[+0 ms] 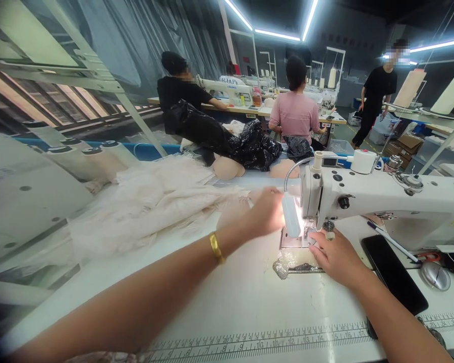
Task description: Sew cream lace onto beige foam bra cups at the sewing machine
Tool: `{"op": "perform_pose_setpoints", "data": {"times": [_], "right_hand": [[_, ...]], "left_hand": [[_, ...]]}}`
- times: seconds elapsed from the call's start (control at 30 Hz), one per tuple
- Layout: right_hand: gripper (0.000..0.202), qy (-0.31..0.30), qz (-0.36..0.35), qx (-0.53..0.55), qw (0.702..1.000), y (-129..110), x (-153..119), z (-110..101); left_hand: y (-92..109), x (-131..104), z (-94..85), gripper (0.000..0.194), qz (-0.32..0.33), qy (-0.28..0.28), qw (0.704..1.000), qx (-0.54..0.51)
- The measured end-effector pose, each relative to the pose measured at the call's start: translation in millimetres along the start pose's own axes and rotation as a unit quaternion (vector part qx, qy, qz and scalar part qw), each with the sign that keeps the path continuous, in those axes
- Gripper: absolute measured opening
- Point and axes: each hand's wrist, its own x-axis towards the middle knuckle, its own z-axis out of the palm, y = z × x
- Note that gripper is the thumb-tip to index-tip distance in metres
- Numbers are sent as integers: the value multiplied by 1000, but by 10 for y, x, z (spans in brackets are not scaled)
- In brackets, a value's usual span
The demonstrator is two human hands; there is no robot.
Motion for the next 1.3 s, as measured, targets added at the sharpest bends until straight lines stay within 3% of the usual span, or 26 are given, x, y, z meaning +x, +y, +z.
{"op": "perform_pose_setpoints", "data": {"times": [0.07,0.17,0.27,0.33,0.4,0.47,0.53,0.6,0.67,0.73,0.83,0.9,0.97,1.03,1.2,1.3], "right_hand": [[32,0,-1,1,1000,6,-4,-5],[31,4,-2,6,1000,18,-8,3],[31,0,-2,15,1000,34,-13,10],[33,-5,0,20,1000,43,-17,8],[34,-7,0,25,1000,46,-21,2],[35,-5,-1,30,1000,42,-22,-2],[34,-2,-3,30,1000,31,-17,-3],[33,1,-2,28,1000,17,-9,-2],[31,-1,-1,28,1000,5,-1,0],[30,-1,-5,25,1000,0,5,4],[31,9,-11,24,1000,11,8,19],[30,17,-13,27,999,26,8,33],[30,20,-16,29,999,40,10,45],[30,19,-17,30,999,51,12,51],[32,11,-9,39,999,53,10,37],[32,8,-8,37,999,46,5,23]], "left_hand": [[-182,239,-53,27,-107,19,994,5],[-357,530,25,22,-226,-10,974,3],[-357,674,186,28,-279,-52,959,-8],[-322,703,196,21,-294,-52,954,-18],[-318,676,50,16,-306,-25,951,-25],[-345,570,-233,14,-327,20,945,-22],[-359,367,-549,10,-357,73,931,-8],[-304,72,-755,9,-384,150,911,-20],[-161,-283,-754,12,-379,132,915,-52],[41,-632,-554,21,-321,49,942,-81],[333,-972,-124,34,-106,50,993,6],[455,-1018,81,28,48,19,999,12],[506,-949,176,27,126,-45,991,-11],[506,-824,202,25,124,-85,989,-16],[454,-551,278,18,69,-30,997,-8],[436,-487,363,16,80,-20,996,-29]]}}
